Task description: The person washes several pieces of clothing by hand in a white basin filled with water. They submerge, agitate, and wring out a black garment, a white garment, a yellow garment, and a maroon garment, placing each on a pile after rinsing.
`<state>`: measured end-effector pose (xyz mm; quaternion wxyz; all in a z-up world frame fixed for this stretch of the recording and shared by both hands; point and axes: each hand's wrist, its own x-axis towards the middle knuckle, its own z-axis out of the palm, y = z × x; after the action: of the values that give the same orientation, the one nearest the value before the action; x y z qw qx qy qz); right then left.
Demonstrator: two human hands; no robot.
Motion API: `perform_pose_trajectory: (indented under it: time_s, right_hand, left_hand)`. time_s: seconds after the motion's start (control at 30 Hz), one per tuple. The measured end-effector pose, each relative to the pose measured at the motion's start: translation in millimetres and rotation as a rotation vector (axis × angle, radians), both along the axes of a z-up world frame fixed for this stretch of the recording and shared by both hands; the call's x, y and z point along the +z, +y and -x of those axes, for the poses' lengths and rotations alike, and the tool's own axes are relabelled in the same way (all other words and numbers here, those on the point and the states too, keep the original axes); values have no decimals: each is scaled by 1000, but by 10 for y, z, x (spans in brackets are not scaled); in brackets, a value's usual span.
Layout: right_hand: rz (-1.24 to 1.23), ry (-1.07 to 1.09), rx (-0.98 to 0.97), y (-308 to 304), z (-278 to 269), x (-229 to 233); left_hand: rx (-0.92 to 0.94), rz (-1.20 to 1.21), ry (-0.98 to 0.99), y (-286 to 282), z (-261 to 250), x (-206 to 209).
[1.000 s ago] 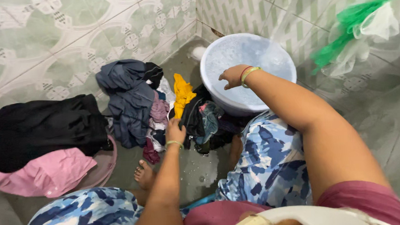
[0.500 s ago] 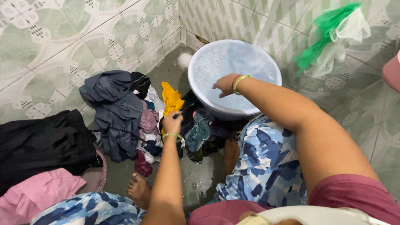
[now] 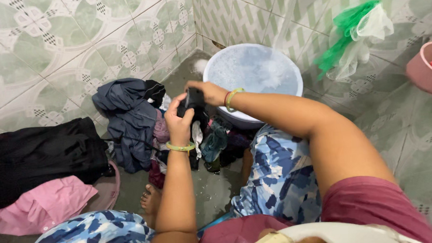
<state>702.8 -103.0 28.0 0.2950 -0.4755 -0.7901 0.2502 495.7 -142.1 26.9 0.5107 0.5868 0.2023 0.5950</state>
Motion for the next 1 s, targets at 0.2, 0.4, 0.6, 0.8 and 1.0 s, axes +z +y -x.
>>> perform_pose_trajectory:
  time_s: [0.2, 0.4, 0.6, 0.8, 1.0]
  right_hand:
    - [-259, 326, -49, 115, -62, 296]
    - [-277, 698, -8, -280, 71, 995]
    - [-207, 1001, 65, -504, 4, 1312]
    - [-405, 350, -127, -428, -467, 1224]
    - [44, -504, -127, -423, -384, 919]
  left_hand:
    - [-37, -26, -133, 75, 116, -189]
    - [547, 173, 636, 415, 5, -1686]
    - [451, 289, 1071, 186, 92, -2346]
    - [494, 155, 768, 548, 211, -2439]
    - [493, 161, 380, 545, 9, -1503]
